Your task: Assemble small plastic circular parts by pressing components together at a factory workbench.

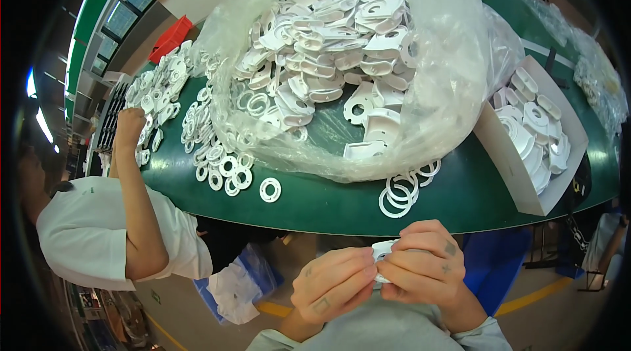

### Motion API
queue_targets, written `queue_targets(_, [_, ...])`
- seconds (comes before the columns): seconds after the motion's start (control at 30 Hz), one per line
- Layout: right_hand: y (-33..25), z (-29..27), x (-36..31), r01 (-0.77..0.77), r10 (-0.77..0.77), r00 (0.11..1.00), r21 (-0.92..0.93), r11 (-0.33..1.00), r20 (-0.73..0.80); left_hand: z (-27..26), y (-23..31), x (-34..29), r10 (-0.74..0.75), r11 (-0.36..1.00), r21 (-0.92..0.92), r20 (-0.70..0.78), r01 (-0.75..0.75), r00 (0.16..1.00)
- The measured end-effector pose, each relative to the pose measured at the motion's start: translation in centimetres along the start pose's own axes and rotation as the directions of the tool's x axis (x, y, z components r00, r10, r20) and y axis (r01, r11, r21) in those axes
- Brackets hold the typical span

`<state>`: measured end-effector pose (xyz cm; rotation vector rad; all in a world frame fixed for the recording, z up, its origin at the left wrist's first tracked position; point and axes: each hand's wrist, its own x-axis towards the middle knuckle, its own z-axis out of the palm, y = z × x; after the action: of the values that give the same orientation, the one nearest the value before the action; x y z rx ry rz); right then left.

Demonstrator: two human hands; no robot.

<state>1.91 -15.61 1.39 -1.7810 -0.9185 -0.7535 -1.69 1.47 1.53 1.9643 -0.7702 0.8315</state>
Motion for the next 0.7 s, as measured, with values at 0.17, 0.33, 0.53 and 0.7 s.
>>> queue_targets(0.17, [-0.1,-0.6,0.2,0.078,-0.08,0.995,0.039,0.996,0.056,-0.6,0.6,0.0,-0.005,1.0,-0.027,0.029,0.005,1.0])
queue_targets(0.33, [0.1,-0.1,-0.2,-0.126,0.106,0.987,0.167,0.978,0.125,-0.8,0.5,-0.2,-0.151,0.988,-0.028,0.038,0.152,0.988])
queue_targets(0.53, [1.1,-0.8,-0.3,-0.754,0.559,0.647,0.331,0.567,0.518,-1.9,-1.6,1.0,-0.41,0.888,-0.069,0.333,0.456,0.849])
queue_targets(0.7, [0.9,-0.8,-0.1,-0.799,0.612,0.595,0.302,0.52,0.521,-1.3,-1.5,0.7,-0.373,0.925,0.049,0.322,0.378,0.87])
